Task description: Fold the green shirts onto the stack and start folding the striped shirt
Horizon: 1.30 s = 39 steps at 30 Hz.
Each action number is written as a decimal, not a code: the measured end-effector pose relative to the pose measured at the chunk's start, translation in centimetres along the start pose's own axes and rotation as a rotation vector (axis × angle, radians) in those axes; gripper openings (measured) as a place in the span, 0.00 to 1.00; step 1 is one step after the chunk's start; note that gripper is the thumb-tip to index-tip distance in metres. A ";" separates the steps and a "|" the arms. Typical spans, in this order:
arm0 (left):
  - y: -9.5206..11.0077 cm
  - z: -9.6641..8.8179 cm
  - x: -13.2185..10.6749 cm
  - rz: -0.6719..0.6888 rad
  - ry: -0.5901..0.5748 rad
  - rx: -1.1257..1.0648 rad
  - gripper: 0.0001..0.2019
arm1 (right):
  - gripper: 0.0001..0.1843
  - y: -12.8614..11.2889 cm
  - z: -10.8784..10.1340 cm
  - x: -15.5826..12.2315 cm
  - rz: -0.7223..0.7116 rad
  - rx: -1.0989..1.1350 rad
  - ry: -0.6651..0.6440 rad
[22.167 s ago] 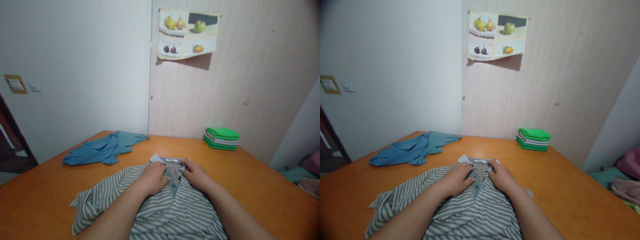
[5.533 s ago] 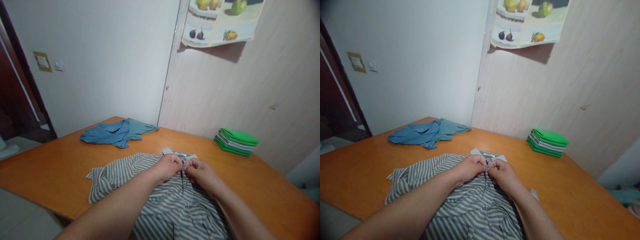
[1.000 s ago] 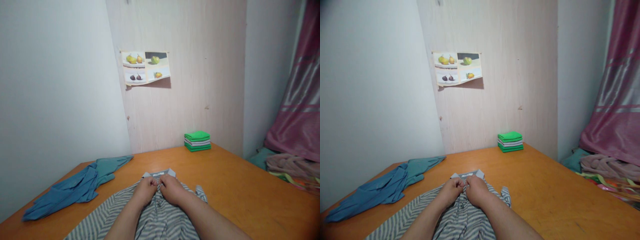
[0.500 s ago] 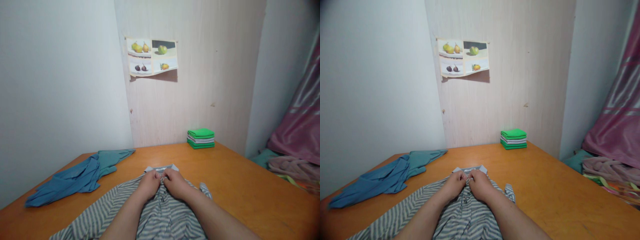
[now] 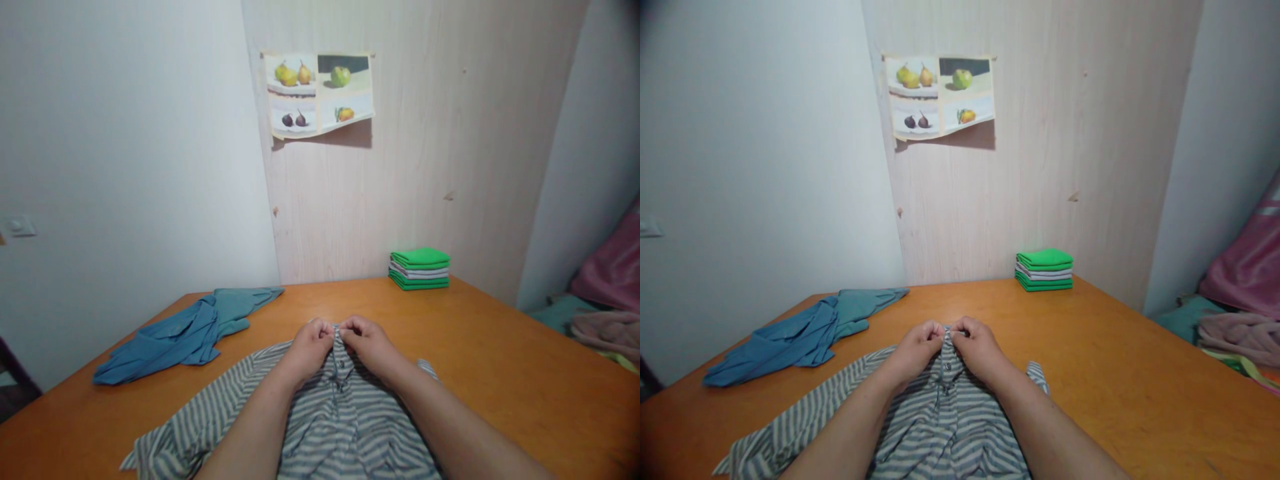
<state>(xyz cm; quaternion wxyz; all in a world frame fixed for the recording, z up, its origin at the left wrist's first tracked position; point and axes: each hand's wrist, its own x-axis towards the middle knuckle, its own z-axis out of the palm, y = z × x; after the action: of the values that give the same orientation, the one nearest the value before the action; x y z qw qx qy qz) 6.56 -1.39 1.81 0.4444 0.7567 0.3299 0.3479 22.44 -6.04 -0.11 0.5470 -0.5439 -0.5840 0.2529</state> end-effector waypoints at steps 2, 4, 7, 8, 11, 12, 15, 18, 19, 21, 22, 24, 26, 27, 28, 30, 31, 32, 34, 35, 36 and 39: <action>0.1 -0.1 0.0 0.005 -0.008 -0.011 0.05 | 0.08 0.0 0.1 0.0 0.012 -0.013 0.021; 0.2 -0.1 -0.1 0.014 -0.015 -0.003 0.06 | 0.07 -0.2 0.1 -0.1 -0.007 -0.096 0.084; 0.3 -0.1 -0.1 0.029 -0.002 0.040 0.06 | 0.05 -0.6 -0.2 -0.3 -0.091 -0.295 0.192; 0.2 0.0 0.0 0.034 0.006 0.061 0.05 | 0.05 -0.8 -0.2 -0.4 -0.114 -0.354 0.203; -0.1 0.2 0.0 0.047 0.025 0.111 0.05 | 0.06 -1.3 -0.4 -0.5 -0.130 -0.448 0.175; -0.2 0.3 0.1 0.050 0.028 0.119 0.05 | 0.07 -1.3 -0.4 -0.5 -0.125 -0.454 0.161; -0.6 0.6 0.1 0.048 0.041 0.117 0.05 | 0.08 -1.3 -0.3 -0.4 -0.104 -0.420 0.119; -0.9 0.8 0.0 0.043 0.058 0.089 0.04 | 0.07 -1.1 -0.1 -0.2 -0.054 -0.342 0.089; -0.9 0.8 0.0 0.040 0.064 0.076 0.04 | 0.07 -1.0 -0.1 -0.2 -0.026 -0.308 0.082; -0.8 0.9 -0.1 0.028 0.071 0.049 0.04 | 0.07 -0.9 0.0 -0.1 0.038 -0.239 0.067; -0.7 0.9 -0.2 0.018 0.074 0.032 0.03 | 0.07 -0.9 0.1 -0.1 0.067 -0.210 0.059; -0.4 0.9 -0.3 -0.017 0.075 -0.006 0.02 | 0.07 -0.9 0.1 -0.1 0.098 -0.175 0.049; -0.1 0.9 -0.4 -0.071 0.075 -0.040 0.03 | 0.07 -0.9 0.1 -0.1 0.090 -0.185 0.043; 0.0 0.9 -0.4 -0.100 0.077 -0.056 0.03 | 0.07 -1.0 0.1 -0.1 0.071 -0.204 0.041; 0.1 0.9 -0.4 -0.130 0.078 -0.078 0.04 | 0.07 -1.0 0.1 -0.2 0.046 -0.230 0.037; 0.3 1.0 -0.4 -0.179 0.083 -0.143 0.06 | 0.07 -1.0 0.2 -0.3 -0.011 -0.292 0.036; 0.3 1.0 -0.4 -0.197 0.086 -0.177 0.07 | 0.07 -1.0 0.2 -0.3 -0.037 -0.323 0.038; 0.3 1.1 -0.3 -0.213 0.090 -0.203 0.08 | 0.06 -1.0 0.3 -0.4 -0.059 -0.353 0.038; 0.3 1.1 -0.4 -0.235 0.108 -0.225 0.07 | 0.07 -1.0 0.4 -0.5 -0.090 -0.403 0.038; 0.2 1.1 -0.4 -0.241 0.121 -0.222 0.06 | 0.06 -1.0 0.5 -0.5 -0.100 -0.418 0.036; 0.2 1.2 -0.4 -0.243 0.137 -0.218 0.06 | 0.07 -1.0 0.5 -0.5 -0.106 -0.428 0.033; 0.2 1.2 -0.4 -0.238 0.169 -0.238 0.07 | 0.07 -1.0 0.7 -0.6 -0.105 -0.422 0.016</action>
<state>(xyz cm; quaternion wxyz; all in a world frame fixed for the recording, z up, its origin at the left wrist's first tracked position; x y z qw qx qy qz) 7.35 -2.34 1.43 0.5395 0.6224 0.4096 0.3921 21.32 -6.62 0.38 0.4377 -0.6174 -0.6471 0.0920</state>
